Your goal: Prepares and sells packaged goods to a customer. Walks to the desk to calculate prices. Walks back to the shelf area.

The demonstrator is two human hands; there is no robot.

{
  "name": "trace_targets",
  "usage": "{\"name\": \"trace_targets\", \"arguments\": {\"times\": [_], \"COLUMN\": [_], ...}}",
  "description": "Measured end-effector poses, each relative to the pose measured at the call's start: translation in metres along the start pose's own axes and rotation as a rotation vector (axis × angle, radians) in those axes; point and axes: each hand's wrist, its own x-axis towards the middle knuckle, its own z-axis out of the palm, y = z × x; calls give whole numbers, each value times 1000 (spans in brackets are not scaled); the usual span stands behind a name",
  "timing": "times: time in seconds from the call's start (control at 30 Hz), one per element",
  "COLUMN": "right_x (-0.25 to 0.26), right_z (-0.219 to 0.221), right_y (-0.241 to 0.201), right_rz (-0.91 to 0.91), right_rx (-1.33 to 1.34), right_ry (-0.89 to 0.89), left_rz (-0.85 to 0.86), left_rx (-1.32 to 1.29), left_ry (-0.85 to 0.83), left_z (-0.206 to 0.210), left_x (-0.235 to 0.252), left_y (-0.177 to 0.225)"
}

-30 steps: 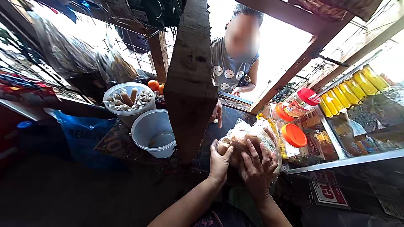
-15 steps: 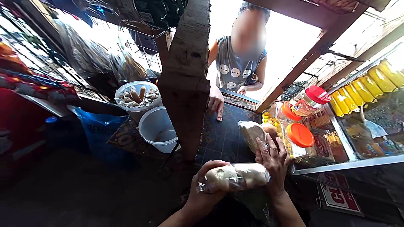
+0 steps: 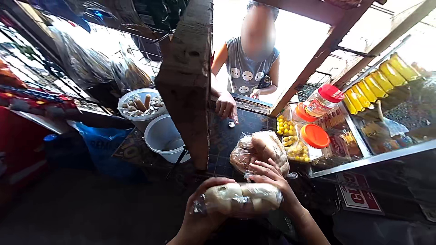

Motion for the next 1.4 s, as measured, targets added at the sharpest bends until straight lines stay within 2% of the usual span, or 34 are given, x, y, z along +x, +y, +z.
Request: {"name": "trace_targets", "arguments": {"times": [0.1,0.17,0.23,0.37,0.47,0.53,0.6,0.67,0.77,0.83,0.93,1.07,1.2,1.4], "right_x": [-20,-39,-61,-76,-70,-72,-73,-74,-73,-74,-78,-80,-89,-88], "right_z": [-9,-15,-14,-16,-12,-7,-4,-3,-2,0,2,3,5,6], "right_y": [-15,-25,-31,-44,-43,-37,-36,-37,-39,-38,-37,-35,-29,-22], "right_rz": [210,414,520,664,801,832,861,873,841,783,744,751,717,807], "right_rx": [559,942,1142,1046,911,920,954,990,1001,955,907,974,973,1102], "right_ry": [196,211,194,292,450,534,567,578,557,517,473,424,434,414], "left_rz": [-67,-95,-148,-297,-344,-238,36,228,357,402,470,554,556,520], "left_rx": [-171,-303,-372,-357,-32,355,666,855,1011,1080,1127,1174,1234,1222], "left_ry": [90,117,181,349,408,324,184,26,-242,-320,-289,-282,-382,-363], "left_z": [13,23,34,50,50,45,44,51,63,61,61,60,63,62], "left_x": [14,25,36,63,72,61,43,27,11,7,8,9,11,10], "left_y": [6,1,-10,-36,-56,-61,-60,-62,-81,-94,-104,-106,-99,-94]}}
